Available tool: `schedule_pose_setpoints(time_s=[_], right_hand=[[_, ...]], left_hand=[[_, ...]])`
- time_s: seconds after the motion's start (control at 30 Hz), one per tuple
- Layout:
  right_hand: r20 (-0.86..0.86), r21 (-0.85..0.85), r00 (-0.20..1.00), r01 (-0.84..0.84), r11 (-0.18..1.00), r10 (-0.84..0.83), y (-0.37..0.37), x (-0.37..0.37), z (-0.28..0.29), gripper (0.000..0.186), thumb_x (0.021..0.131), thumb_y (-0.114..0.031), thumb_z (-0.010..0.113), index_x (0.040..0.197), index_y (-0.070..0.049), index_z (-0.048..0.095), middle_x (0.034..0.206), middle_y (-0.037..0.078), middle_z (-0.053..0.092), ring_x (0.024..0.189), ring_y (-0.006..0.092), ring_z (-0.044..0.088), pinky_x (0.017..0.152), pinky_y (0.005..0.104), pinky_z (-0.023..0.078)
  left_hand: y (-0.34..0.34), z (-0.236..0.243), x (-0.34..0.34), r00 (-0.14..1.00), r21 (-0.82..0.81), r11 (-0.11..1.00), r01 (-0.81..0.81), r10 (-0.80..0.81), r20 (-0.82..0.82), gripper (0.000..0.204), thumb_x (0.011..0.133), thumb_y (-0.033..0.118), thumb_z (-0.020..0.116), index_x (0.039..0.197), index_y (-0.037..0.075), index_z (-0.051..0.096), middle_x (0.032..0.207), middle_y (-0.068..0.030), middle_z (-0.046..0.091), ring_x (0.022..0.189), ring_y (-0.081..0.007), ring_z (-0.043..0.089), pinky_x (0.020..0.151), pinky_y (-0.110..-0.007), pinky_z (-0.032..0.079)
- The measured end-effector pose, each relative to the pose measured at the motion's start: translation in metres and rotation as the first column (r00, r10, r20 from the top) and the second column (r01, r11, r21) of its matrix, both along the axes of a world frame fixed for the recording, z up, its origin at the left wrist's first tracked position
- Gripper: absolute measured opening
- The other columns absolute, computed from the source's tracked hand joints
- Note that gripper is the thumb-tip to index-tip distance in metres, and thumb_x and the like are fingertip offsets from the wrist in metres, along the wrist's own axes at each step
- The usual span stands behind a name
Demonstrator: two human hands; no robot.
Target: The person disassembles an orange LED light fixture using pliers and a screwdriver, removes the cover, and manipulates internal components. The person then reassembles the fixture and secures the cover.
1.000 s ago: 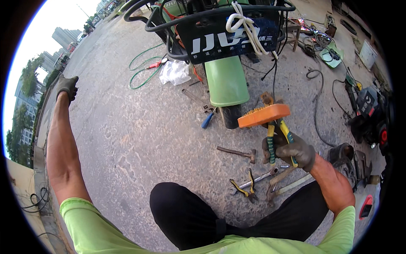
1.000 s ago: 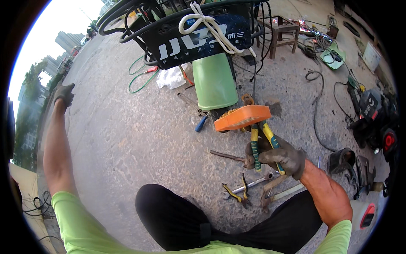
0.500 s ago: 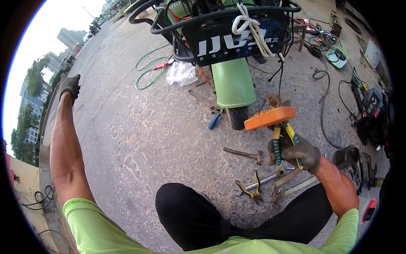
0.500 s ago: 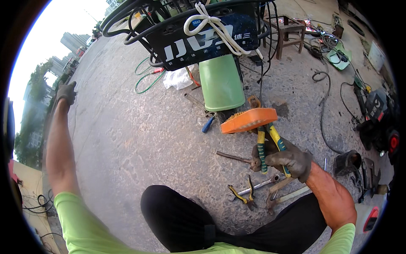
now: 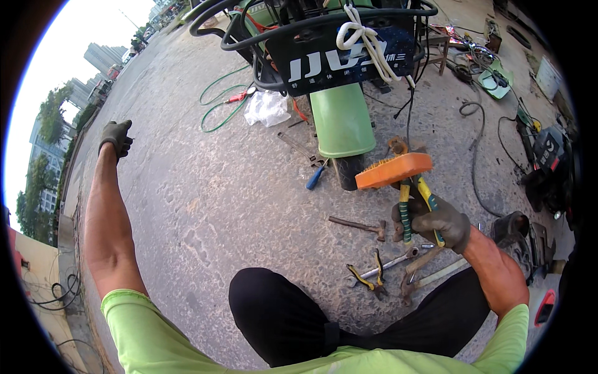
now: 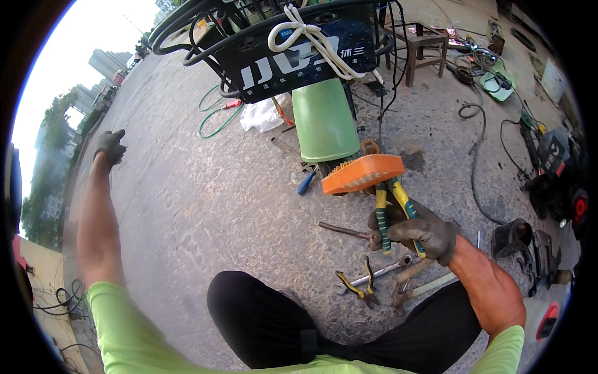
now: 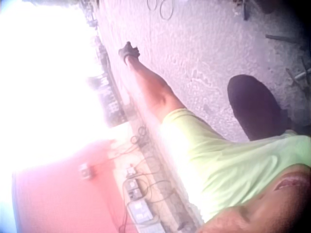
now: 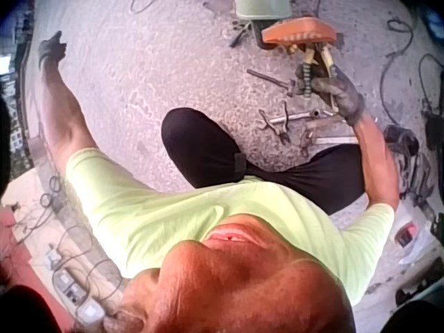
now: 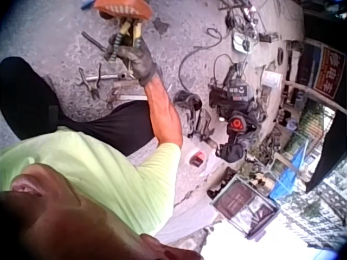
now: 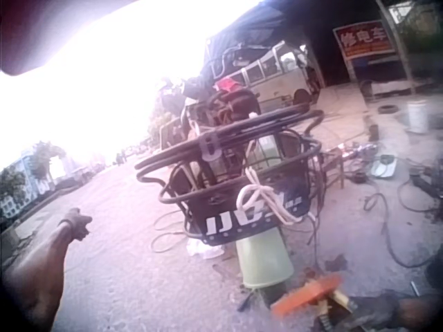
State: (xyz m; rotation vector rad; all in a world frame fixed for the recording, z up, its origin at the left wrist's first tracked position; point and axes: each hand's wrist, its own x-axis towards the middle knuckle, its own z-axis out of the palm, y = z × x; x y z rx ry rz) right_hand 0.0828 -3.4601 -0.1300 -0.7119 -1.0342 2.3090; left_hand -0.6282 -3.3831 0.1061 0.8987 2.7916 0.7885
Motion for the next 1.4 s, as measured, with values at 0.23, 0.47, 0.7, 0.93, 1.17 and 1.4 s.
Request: schedule_pose_setpoints(time_s=[0.23, 0.47, 0.7, 0.93, 1.17, 1.4], right_hand=[[-0.032, 0.006, 0.999, -0.008, 1.000, 0.008, 0.002, 0.003, -0.008, 0.070, 0.080, -0.004, 0.067, 0.146, -0.002, 0.042, 0.120, 0.014, 0.062, 0.107, 0.0300, 0.067, 0.102, 0.0513, 0.051], [-0.006, -0.004, 1.000, -0.002, 1.000, 0.002, 0.001, 0.001, -0.003, 0.082, 0.080, -0.004, 0.068, 0.154, -0.008, 0.033, 0.113, 0.013, 0.061, 0.103, 0.0263, 0.064, 0.097, 0.0491, 0.052], [-0.042, 0.011, 0.999, -0.011, 1.000, 0.011, 0.004, 0.004, -0.008, 0.066, 0.080, 0.000, 0.064, 0.143, -0.003, 0.044, 0.119, 0.013, 0.063, 0.105, 0.0292, 0.067, 0.102, 0.0517, 0.052], [-0.019, 0.024, 1.000, -0.016, 1.000, 0.017, 0.003, 0.003, -0.003, 0.067, 0.080, -0.004, 0.066, 0.144, -0.003, 0.043, 0.118, 0.013, 0.063, 0.105, 0.0291, 0.067, 0.100, 0.0513, 0.052], [-0.022, 0.026, 1.000, -0.015, 1.000, 0.016, -0.001, -0.001, -0.002, 0.092, 0.082, -0.008, 0.071, 0.161, -0.010, 0.023, 0.111, 0.013, 0.061, 0.101, 0.0250, 0.064, 0.094, 0.0476, 0.053], [-0.055, 0.006, 0.998, 0.011, 1.000, -0.011, -0.003, 0.004, 0.000, 0.065, 0.084, -0.001, 0.066, 0.145, -0.003, 0.042, 0.121, 0.013, 0.062, 0.107, 0.0286, 0.067, 0.101, 0.0489, 0.052]], left_hand=[[0.002, 0.008, 0.006, 0.962, 0.100, 0.993, -0.067, 0.091, -0.258, 0.091, 0.094, 0.036, 0.068, 0.164, 0.011, 0.015, 0.076, -0.0084, 0.064, 0.054, -0.0193, 0.059, 0.043, -0.035, 0.042], [0.003, 0.019, 0.016, 0.982, 0.125, 0.992, -0.025, 0.048, -0.181, 0.093, 0.094, 0.036, 0.068, 0.165, 0.017, 0.010, 0.073, -0.0074, 0.060, 0.052, -0.0189, 0.056, 0.042, -0.035, 0.041], [0.002, 0.037, 0.005, 0.974, 0.164, 0.986, -0.031, 0.067, -0.219, 0.087, 0.093, 0.036, 0.068, 0.163, 0.016, 0.019, 0.077, -0.0094, 0.064, 0.052, -0.0190, 0.058, 0.042, -0.034, 0.043], [-0.001, 0.058, -0.014, 0.968, 0.160, 0.987, -0.007, 0.047, -0.246, 0.079, 0.092, 0.038, 0.069, 0.154, 0.009, 0.031, 0.082, -0.0101, 0.066, 0.056, -0.0198, 0.061, 0.043, -0.034, 0.046], [-0.005, 0.044, -0.033, 0.992, 0.168, 0.986, -0.016, 0.037, -0.121, 0.080, 0.093, 0.035, 0.071, 0.158, 0.020, 0.028, 0.080, -0.0097, 0.062, 0.052, -0.0186, 0.055, 0.040, -0.033, 0.040], [-0.001, -0.079, 0.033, 0.980, -0.292, 0.938, 0.186, -0.197, -0.008, 0.038, 0.096, 0.039, 0.065, 0.110, 0.003, 0.063, 0.076, -0.0119, 0.068, 0.053, -0.0207, 0.061, 0.047, -0.038, 0.049]])
